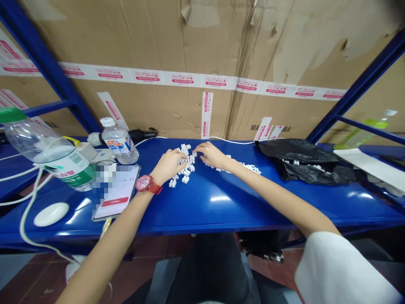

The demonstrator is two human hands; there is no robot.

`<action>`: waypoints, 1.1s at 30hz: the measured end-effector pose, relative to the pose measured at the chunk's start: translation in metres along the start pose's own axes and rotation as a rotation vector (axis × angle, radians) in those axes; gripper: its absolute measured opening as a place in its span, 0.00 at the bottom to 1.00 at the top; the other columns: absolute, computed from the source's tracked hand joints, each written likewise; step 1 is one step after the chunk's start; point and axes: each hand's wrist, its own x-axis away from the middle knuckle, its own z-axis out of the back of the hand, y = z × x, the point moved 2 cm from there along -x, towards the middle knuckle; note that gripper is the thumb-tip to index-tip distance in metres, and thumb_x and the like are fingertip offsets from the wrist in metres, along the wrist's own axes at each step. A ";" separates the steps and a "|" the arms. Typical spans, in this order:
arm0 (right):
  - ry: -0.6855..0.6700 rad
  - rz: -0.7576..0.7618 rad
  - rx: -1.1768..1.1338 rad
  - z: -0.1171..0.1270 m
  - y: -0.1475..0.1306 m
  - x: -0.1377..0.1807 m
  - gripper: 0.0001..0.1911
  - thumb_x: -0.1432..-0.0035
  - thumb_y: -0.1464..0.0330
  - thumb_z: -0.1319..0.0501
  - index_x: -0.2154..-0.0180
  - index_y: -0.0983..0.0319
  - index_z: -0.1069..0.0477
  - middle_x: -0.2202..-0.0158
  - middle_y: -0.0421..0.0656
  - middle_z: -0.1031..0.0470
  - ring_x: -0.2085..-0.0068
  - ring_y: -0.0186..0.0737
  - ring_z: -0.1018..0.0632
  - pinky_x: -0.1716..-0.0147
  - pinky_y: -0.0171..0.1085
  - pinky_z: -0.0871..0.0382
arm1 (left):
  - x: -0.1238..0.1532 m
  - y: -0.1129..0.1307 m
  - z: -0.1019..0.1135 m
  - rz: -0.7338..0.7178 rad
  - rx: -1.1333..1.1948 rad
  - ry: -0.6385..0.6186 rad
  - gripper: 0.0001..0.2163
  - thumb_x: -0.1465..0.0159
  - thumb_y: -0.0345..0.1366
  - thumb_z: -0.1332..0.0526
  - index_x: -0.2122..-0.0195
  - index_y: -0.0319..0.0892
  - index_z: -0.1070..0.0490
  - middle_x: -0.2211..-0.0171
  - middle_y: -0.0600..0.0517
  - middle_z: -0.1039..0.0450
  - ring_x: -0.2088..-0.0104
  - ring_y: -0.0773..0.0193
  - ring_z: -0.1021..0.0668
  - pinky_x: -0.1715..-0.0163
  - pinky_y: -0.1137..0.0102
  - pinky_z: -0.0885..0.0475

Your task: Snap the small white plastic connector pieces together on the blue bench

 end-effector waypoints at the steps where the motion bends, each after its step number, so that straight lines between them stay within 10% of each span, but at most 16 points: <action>1: -0.051 -0.006 -0.003 -0.005 -0.003 -0.015 0.21 0.44 0.83 0.42 0.52 0.64 0.22 0.51 0.51 0.21 0.48 0.48 0.24 0.45 0.45 0.34 | 0.002 0.000 0.000 -0.001 -0.012 0.013 0.13 0.34 0.39 0.42 0.55 0.41 0.21 0.53 0.42 0.24 0.53 0.46 0.25 0.50 0.55 0.30; 8: 0.033 -0.108 -0.090 -0.001 -0.012 -0.014 0.09 0.38 0.75 0.40 0.59 0.67 0.21 0.63 0.50 0.18 0.61 0.43 0.21 0.60 0.38 0.31 | 0.011 0.013 0.004 -0.143 0.067 0.243 0.11 0.33 0.38 0.38 0.52 0.39 0.25 0.56 0.45 0.23 0.54 0.51 0.25 0.52 0.58 0.28; 16: 0.417 -0.342 -0.870 0.018 -0.034 0.060 0.18 0.42 0.53 0.35 0.66 0.62 0.26 0.73 0.41 0.22 0.72 0.36 0.24 0.71 0.34 0.32 | 0.005 0.066 -0.006 -0.337 0.378 0.539 0.04 0.32 0.35 0.38 0.59 0.40 0.26 0.67 0.52 0.24 0.65 0.63 0.23 0.60 0.67 0.27; 33: 0.612 -0.494 -0.731 0.039 -0.024 0.128 0.18 0.40 0.53 0.36 0.69 0.62 0.26 0.72 0.41 0.24 0.70 0.38 0.25 0.67 0.37 0.32 | -0.005 0.128 -0.028 -0.401 0.574 0.493 0.01 0.35 0.30 0.36 0.64 0.42 0.27 0.66 0.52 0.21 0.64 0.63 0.21 0.57 0.65 0.26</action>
